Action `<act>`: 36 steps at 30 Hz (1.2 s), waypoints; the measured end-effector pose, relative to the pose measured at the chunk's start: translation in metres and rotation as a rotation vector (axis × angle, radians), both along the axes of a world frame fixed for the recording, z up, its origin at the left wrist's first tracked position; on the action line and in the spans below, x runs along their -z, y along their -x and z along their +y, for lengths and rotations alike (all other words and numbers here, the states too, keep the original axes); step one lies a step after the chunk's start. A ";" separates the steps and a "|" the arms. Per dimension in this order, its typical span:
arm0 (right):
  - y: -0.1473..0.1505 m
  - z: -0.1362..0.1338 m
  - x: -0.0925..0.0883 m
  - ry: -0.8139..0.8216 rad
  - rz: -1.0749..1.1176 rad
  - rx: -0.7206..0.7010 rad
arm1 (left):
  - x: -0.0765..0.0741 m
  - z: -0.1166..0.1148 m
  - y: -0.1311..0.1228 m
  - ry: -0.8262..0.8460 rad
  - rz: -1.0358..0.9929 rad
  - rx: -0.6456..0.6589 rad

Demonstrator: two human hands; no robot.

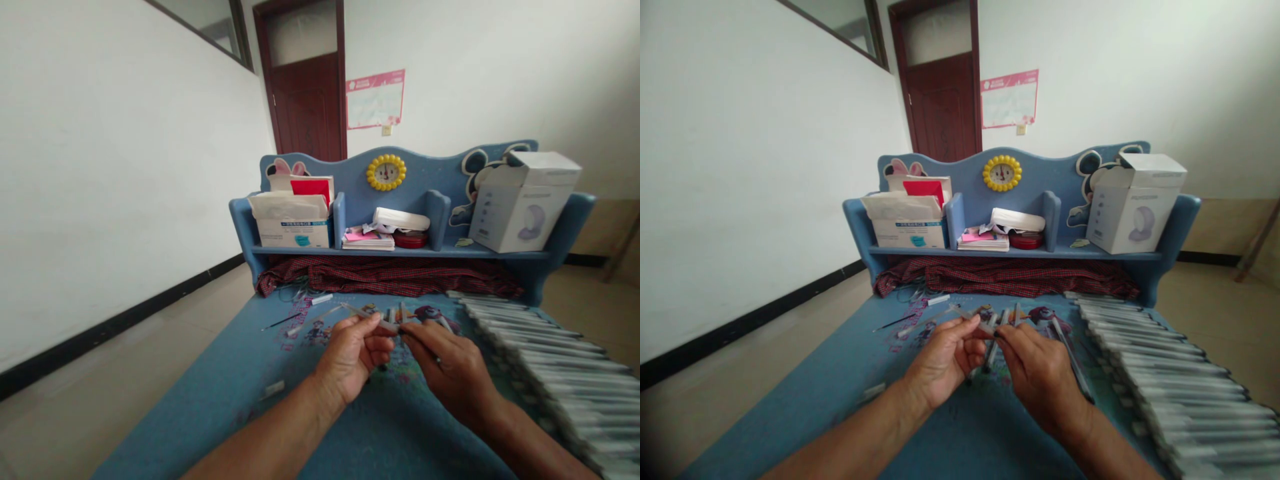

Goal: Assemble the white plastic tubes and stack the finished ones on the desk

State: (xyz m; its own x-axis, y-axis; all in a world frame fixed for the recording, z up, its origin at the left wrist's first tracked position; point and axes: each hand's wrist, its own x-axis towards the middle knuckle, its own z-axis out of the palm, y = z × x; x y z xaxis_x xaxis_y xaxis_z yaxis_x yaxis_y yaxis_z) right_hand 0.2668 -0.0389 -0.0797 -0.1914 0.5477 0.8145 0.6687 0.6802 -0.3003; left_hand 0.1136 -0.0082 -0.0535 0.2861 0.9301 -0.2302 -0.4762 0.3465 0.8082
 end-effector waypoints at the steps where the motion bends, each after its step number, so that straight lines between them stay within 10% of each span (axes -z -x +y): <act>1: -0.001 0.001 0.000 -0.010 -0.052 0.013 | 0.000 0.000 0.000 -0.001 0.004 -0.002; 21: 0.004 0.002 0.006 0.271 0.005 0.040 | 0.008 0.001 0.002 -0.051 0.057 -0.019; 36: 0.001 0.001 0.017 0.108 -0.051 0.078 | 0.007 -0.001 -0.001 0.026 0.031 -0.048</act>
